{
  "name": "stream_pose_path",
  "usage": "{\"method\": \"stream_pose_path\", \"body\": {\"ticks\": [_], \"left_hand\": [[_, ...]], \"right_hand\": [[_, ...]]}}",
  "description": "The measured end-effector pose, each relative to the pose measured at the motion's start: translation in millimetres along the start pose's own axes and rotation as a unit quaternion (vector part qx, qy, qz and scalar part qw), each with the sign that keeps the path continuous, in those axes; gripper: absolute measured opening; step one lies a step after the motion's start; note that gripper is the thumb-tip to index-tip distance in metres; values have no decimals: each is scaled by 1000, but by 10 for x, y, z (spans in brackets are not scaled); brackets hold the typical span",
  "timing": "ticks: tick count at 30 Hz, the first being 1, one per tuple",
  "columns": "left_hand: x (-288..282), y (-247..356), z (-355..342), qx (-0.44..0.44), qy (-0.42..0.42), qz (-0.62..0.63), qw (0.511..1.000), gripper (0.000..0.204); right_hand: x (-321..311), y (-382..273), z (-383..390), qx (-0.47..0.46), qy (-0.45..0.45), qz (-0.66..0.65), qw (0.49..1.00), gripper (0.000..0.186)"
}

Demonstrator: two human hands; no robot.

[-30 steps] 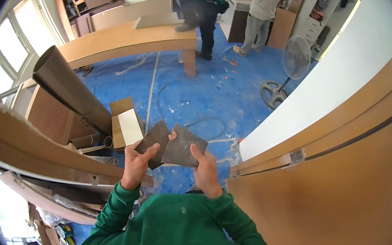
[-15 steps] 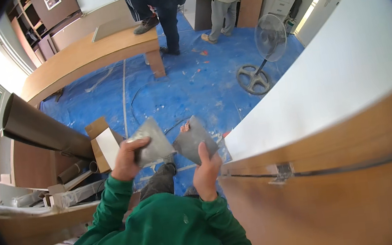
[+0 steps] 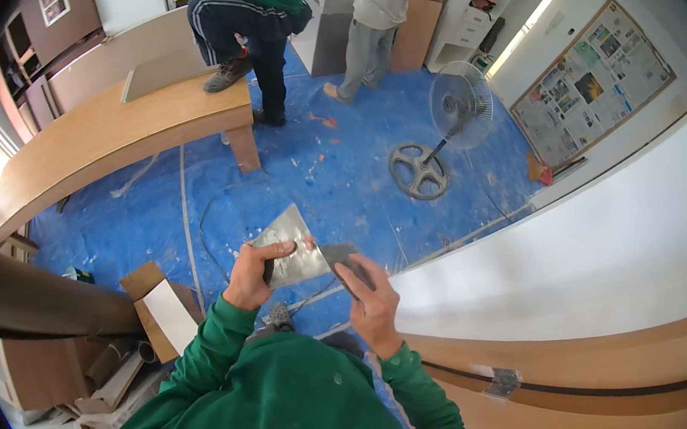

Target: The person sands a wall and door frame using sandpaper. They move around the room, sanding different sections of the wall and the wooden frame. Other workers are present in the background.

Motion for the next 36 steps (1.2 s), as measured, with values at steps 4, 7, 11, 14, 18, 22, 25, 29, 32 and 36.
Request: {"method": "stream_pose_path", "body": {"ticks": [4, 7, 11, 14, 18, 22, 25, 29, 32, 36], "left_hand": [[-37, 311, -359, -1, -41, 0, 999, 28], [8, 391, -561, -26, -55, 3, 998, 29], [174, 343, -937, -75, -51, 18, 996, 32], [346, 266, -1196, -143, -75, 87, 983, 29], [582, 327, -1617, -167, -90, 91, 978, 26], [825, 569, -2174, -92, -111, 15, 989, 21], [973, 749, -2654, -41, -72, -50, 995, 21], [1172, 922, -3329, -11, -85, -75, 994, 18], [1191, 1022, -3754, -4, -57, -90, 994, 17], [1207, 1178, -4291, -7, -7, -96, 995, 14]], "right_hand": [[60, 289, -235, 141, 40, -83, 986, 24], [-27, 431, -422, 322, 209, -251, 889, 26], [78, 323, -785, 329, 304, -333, 829, 37], [275, 303, -1032, 290, 350, -415, 788, 42], [512, 431, -1352, 238, 348, -492, 762, 44], [492, 797, -1751, 226, 269, -436, 828, 37], [470, 1163, -2096, 227, 235, -450, 831, 35], [438, 1697, -2593, 220, 220, -502, 807, 40], [499, 2085, -2806, 309, 229, -490, 782, 41], [660, 2599, -2971, 403, 141, -388, 817, 43]]}}
Point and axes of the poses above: each hand's wrist, its own z-axis away from the middle knuckle, its own x-axis out of the palm, y = z × x, the point moved 4 cm from there along -z, towards the middle knuckle, and after that the axes turned 2 degrees about -x, right-handed, at the moved point
